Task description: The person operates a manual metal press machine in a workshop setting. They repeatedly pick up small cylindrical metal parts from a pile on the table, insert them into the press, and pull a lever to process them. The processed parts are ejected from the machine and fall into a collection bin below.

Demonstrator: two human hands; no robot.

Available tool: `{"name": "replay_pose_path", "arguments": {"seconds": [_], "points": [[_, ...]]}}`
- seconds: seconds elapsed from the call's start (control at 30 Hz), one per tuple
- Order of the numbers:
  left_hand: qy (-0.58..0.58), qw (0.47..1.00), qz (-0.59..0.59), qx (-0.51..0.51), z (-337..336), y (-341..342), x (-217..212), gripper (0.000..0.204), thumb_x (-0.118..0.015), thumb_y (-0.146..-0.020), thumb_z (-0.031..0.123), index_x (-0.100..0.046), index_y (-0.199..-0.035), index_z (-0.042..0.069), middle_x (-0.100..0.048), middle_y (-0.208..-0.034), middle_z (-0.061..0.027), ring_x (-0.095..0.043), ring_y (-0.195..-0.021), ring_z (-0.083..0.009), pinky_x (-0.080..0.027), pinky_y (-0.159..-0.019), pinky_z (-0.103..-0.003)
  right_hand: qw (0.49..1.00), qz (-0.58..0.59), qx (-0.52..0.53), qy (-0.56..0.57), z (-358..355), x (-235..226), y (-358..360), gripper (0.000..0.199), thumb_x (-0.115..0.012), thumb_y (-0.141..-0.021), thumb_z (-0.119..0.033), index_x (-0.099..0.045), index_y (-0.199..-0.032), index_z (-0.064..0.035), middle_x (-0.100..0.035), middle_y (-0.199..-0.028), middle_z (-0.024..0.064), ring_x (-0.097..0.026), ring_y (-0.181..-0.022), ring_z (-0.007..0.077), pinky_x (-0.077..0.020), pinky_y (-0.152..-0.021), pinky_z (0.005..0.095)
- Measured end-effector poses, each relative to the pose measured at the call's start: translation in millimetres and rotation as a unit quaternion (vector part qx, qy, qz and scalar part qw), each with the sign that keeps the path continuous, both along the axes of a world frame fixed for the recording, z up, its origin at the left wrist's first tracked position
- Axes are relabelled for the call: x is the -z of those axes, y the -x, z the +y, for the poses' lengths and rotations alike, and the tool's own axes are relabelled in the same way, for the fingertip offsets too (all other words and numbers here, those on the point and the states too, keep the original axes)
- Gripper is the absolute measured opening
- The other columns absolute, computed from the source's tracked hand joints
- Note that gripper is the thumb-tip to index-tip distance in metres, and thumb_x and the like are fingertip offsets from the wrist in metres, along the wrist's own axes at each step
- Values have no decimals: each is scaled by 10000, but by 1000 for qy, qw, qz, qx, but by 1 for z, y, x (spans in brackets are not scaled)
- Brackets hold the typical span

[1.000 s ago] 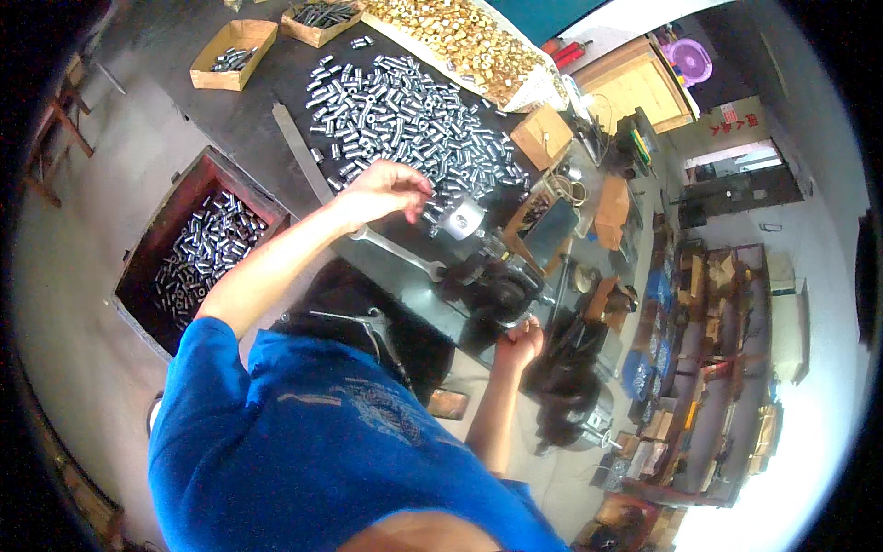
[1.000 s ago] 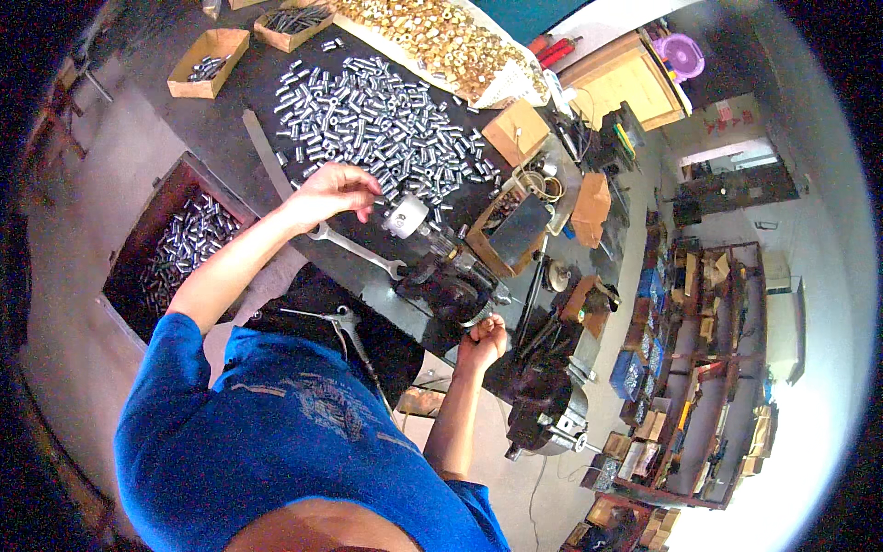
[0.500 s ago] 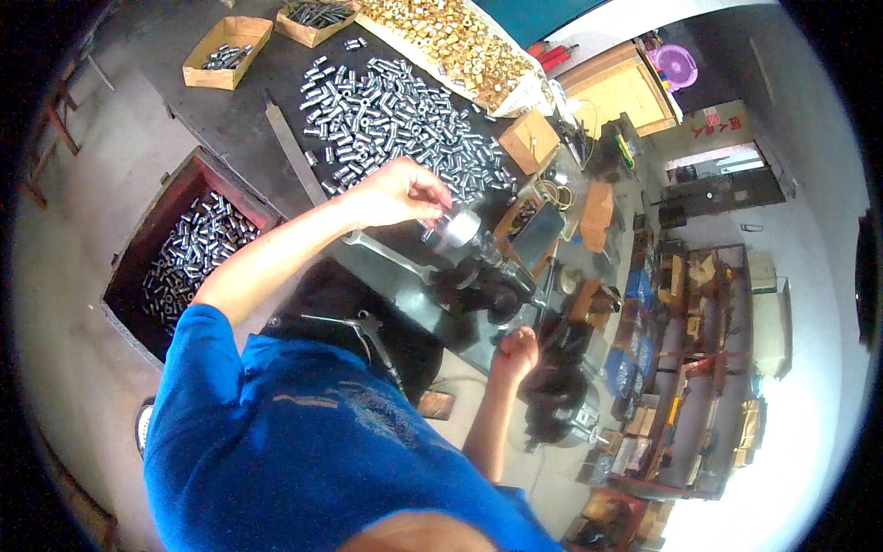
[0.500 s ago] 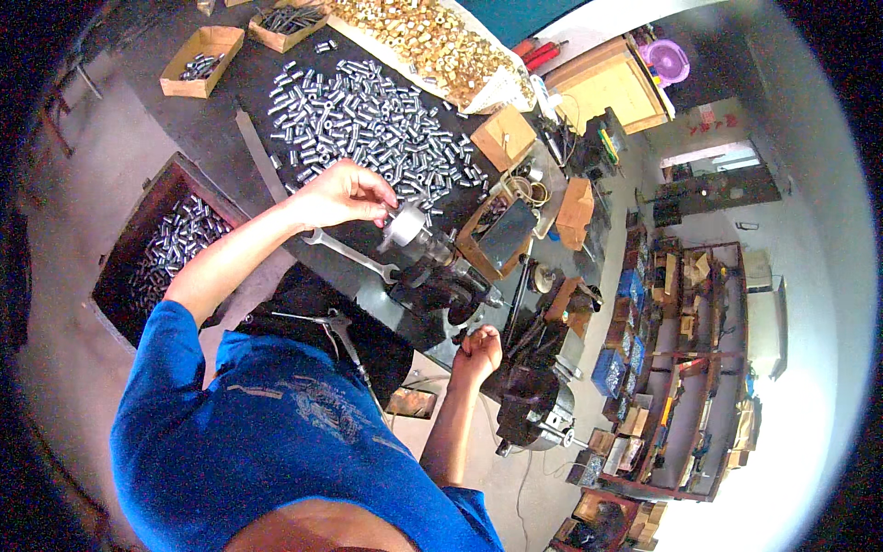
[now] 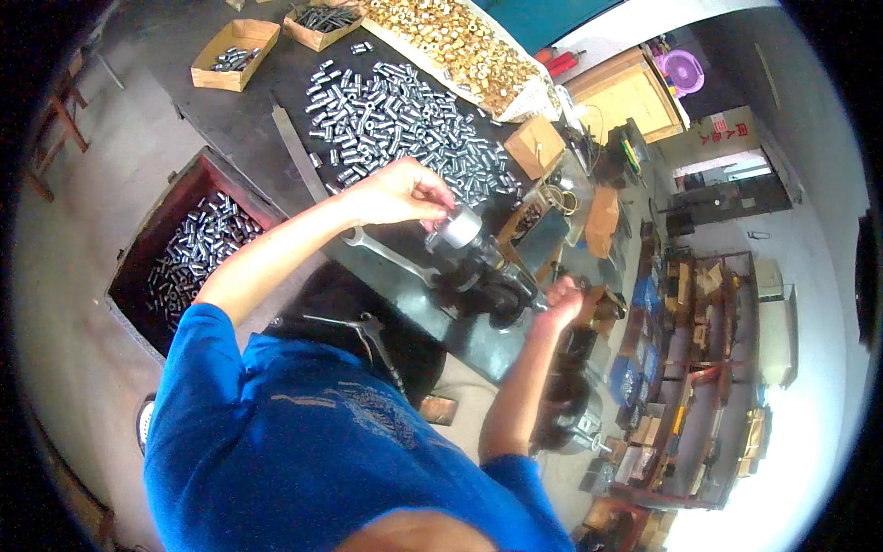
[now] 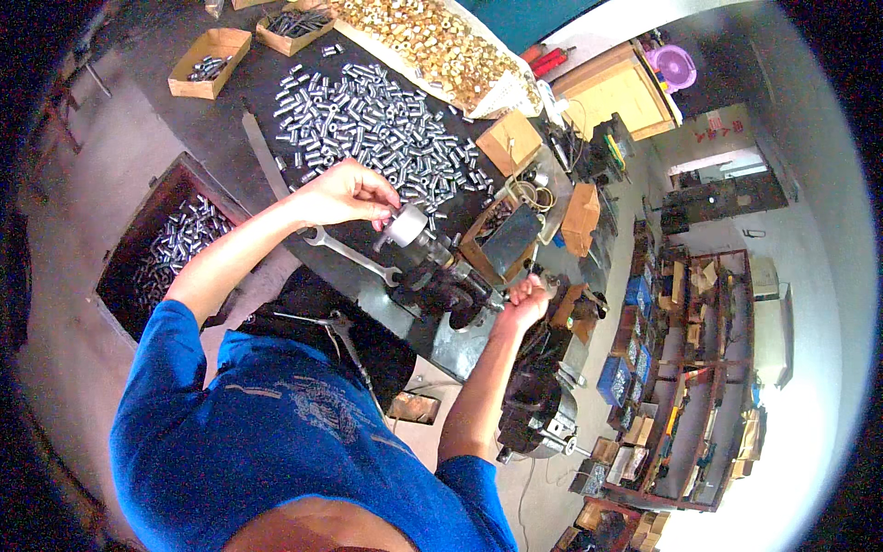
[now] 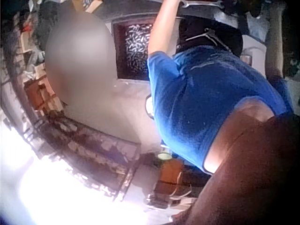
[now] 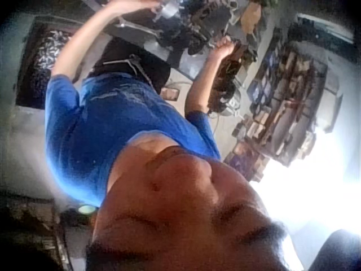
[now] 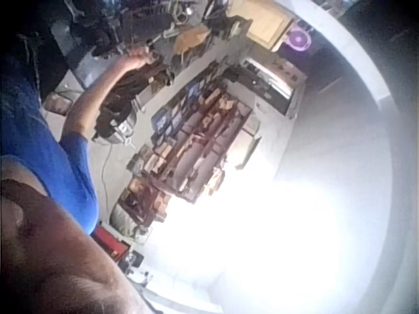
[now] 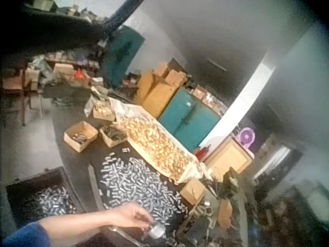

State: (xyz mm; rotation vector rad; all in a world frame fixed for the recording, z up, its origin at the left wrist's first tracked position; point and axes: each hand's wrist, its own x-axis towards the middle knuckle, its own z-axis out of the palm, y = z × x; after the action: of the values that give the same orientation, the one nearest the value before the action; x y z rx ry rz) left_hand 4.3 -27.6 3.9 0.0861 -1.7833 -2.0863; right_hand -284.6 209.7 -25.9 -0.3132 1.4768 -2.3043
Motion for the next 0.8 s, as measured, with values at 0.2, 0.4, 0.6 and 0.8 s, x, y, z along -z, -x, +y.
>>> {"name": "replay_pose_path", "arguments": {"seconds": [0.2, 0.4, 0.6, 0.8], "points": [[16, 1000, -5, -9, -3, -1, 4, 134, -580, -754, 3, -574, -880, -42, -601, -756, -74, -583, -665, -121, -475, -636, -232, 980, -152, 118, -45, -7, 34, -74, 143, -389, -769, -110, -508, -719, -49, -412, -555, -17, -342, -445, 74, -257, -384, 196], [2, 999, -23, -24, -3, -4, 2, 132, -582, -735, -27, -572, -865, -42, -599, -751, -77, -588, -664, -129, -479, -634, -233, 997, -66, -37, -2, 69, 11, -98, 158, -438, -785, -188, -490, -704, -62, -323, -519, -38, -251, -415, 58, -164, -366, 202], [6, 1000, -11, -24, 1, -1, 1, 152, -575, -720, -60, -572, -871, -42, -599, -760, -76, -588, -685, -125, -477, -651, -236, 995, 2, -71, 71, 36, -42, -60, 166, -390, -792, -119, -435, -646, -54, -306, -511, -34, -213, -399, 46, -154, -346, 199], [-8, 1000, -2, -29, 4, 1, 2, 166, -582, -714, -59, -566, -879, -57, -596, -759, -84, -579, -670, -122, -476, -644, -236, 998, 43, -8, 35, 6, -38, -38, 114, -384, -797, -94, -468, -750, -31, -340, -546, -23, -242, -430, 49, -189, -366, 192]]}}
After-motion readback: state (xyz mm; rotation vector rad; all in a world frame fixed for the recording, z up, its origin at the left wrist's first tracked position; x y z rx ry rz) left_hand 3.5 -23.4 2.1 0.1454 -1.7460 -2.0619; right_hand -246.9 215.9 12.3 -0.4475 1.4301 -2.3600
